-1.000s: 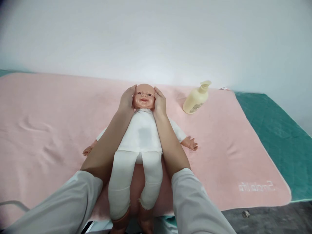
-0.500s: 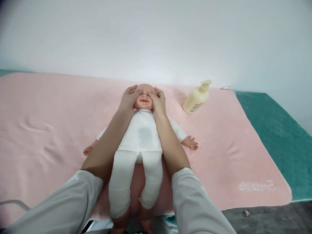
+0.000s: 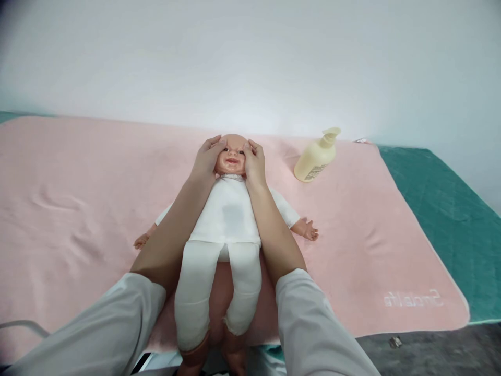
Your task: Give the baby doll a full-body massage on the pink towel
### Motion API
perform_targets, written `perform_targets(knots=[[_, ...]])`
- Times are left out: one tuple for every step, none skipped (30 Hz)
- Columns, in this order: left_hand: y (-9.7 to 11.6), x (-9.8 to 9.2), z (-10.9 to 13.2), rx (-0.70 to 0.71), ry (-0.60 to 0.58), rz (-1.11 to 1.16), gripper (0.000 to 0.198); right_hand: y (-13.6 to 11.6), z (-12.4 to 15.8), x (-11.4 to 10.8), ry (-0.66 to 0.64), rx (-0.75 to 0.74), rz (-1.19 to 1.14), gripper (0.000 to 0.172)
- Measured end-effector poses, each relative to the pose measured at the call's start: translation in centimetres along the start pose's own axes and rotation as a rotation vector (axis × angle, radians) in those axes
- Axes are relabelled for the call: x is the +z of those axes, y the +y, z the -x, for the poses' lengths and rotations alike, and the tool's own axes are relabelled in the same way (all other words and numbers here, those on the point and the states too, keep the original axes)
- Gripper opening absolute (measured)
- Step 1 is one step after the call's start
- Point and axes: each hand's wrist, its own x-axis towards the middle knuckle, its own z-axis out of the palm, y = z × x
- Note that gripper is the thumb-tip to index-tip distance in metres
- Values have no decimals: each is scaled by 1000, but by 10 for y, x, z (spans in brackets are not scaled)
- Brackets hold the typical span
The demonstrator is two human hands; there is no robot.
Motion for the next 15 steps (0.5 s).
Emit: perform_targets(knots=[[0, 0, 0, -6, 2, 3, 34, 0, -1, 0, -1, -1, -2, 41], [0, 0, 0, -12, 0, 8, 33, 1, -2, 0, -3, -1, -5, 41], [0, 0, -1, -20, -2, 13, 33, 1, -3, -1, -7, 1, -10, 41], [0, 0, -1, -27, -5, 18, 34, 1, -4, -1, -11, 2, -15, 41], [1, 0, -1, -34, -7, 20, 35, 2, -5, -1, -11, 4, -23, 41], [1, 1, -1, -40, -6, 20, 36, 2, -5, -2, -8, 6, -30, 41], [2, 1, -1, -48, -2, 20, 37, 2, -6, -2, -4, 9, -37, 41], [3, 1, -1, -55, 5, 18, 39, 1, -6, -2, 1, 15, -44, 42], [4, 1, -1, -62, 10, 16, 40, 1, -7, -2, 3, 22, -50, 42], [4, 1, -1, -68, 13, 14, 40, 1, -7, -2, 1, 32, -57, 43], [5, 1, -1, -72, 16, 12, 41, 0, -7, -1, -3, 43, -65, 44], [5, 1, -2, -74, 18, 11, 41, 0, -7, -1, -9, 56, -76, 45], [4, 1, -3, -75, 18, 11, 42, 0, -7, -1, -9, 67, -89, 45], [3, 0, -4, -74, 16, 12, 43, -1, -6, 0, -8, 75, -102, 46], [2, 0, -5, -72, 13, 12, 43, -2, -5, 0, -1, 82, -112, 47]])
